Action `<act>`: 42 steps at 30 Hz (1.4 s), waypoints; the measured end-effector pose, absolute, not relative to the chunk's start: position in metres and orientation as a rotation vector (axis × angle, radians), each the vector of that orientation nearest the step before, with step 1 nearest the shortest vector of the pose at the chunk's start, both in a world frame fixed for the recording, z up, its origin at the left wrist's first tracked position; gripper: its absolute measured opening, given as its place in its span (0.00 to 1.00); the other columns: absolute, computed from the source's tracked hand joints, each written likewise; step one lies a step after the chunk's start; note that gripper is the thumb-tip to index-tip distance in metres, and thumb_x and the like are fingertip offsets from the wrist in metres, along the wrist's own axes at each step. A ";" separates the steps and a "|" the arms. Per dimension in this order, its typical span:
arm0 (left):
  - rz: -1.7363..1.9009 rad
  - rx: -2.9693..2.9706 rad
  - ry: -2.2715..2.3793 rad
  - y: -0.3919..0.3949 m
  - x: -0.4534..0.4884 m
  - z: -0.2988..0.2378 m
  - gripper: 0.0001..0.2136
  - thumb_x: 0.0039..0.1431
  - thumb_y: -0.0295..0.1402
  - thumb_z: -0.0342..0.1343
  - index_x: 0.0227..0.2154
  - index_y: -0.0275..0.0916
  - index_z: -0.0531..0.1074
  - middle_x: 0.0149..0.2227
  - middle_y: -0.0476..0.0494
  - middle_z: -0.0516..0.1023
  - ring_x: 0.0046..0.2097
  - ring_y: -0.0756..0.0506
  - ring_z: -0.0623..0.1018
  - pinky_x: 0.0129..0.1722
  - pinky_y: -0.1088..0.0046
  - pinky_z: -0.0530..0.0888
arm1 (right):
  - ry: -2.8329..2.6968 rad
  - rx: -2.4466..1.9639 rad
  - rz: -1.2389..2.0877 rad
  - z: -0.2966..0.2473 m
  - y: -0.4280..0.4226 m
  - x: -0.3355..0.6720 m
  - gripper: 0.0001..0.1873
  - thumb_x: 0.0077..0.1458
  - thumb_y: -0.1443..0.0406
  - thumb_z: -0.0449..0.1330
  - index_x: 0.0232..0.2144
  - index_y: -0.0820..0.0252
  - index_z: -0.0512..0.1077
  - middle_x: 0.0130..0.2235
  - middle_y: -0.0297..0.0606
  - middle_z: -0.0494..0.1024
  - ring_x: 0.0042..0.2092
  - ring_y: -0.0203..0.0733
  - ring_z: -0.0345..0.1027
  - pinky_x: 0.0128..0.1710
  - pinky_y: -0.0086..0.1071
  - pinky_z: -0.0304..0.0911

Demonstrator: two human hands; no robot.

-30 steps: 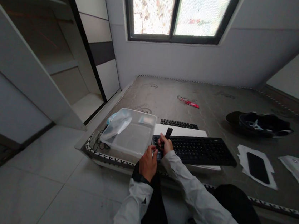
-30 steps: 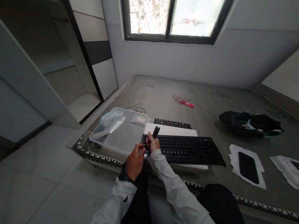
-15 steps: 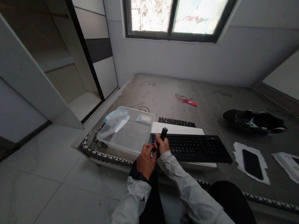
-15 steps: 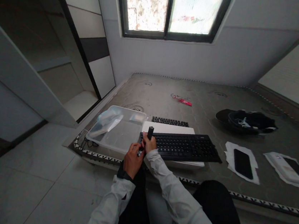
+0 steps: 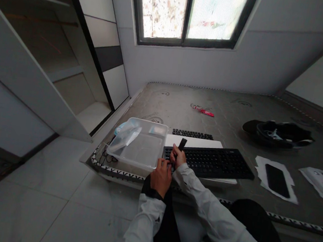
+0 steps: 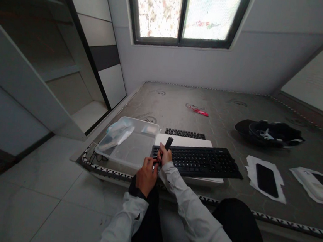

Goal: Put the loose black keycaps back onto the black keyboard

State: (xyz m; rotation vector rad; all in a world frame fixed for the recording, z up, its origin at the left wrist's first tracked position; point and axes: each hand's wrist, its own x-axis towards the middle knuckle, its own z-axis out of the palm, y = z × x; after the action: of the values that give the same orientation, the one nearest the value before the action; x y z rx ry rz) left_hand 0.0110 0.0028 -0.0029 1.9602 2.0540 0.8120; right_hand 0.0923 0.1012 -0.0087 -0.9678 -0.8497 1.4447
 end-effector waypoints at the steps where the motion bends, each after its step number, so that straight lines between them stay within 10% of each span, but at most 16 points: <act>1: 0.763 1.991 2.081 0.003 0.013 -0.003 0.10 0.66 0.35 0.44 0.45 0.43 0.68 0.48 0.43 0.69 0.34 0.49 0.75 0.30 0.74 0.68 | -0.842 -0.958 1.434 -0.010 0.100 0.092 0.27 0.46 0.46 0.61 0.13 0.54 0.53 0.07 0.24 0.54 0.10 0.29 0.42 0.10 0.28 0.39; 21: 0.702 2.091 2.100 0.006 0.014 -0.010 0.08 0.66 0.30 0.42 0.45 0.40 0.63 0.45 0.43 0.69 0.32 0.49 0.75 0.26 0.73 0.65 | -0.946 -0.934 1.393 -0.007 0.090 0.086 0.26 0.45 0.48 0.63 0.14 0.56 0.57 0.09 0.24 0.56 0.11 0.28 0.45 0.12 0.27 0.44; 42: 1.152 1.822 1.701 0.012 0.001 -0.004 0.09 0.58 0.24 0.52 0.37 0.42 0.75 0.42 0.46 0.72 0.44 0.48 0.74 0.47 0.71 0.70 | -1.055 -0.902 1.235 -0.011 0.082 0.094 0.27 0.43 0.50 0.63 0.08 0.57 0.58 0.11 0.27 0.55 0.14 0.28 0.44 0.14 0.28 0.40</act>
State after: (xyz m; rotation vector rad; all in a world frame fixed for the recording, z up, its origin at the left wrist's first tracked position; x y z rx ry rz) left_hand 0.0012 0.0119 -0.0044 1.8216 1.7009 1.1517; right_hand 0.0936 0.0823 -0.0112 -0.9023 -1.0553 1.2351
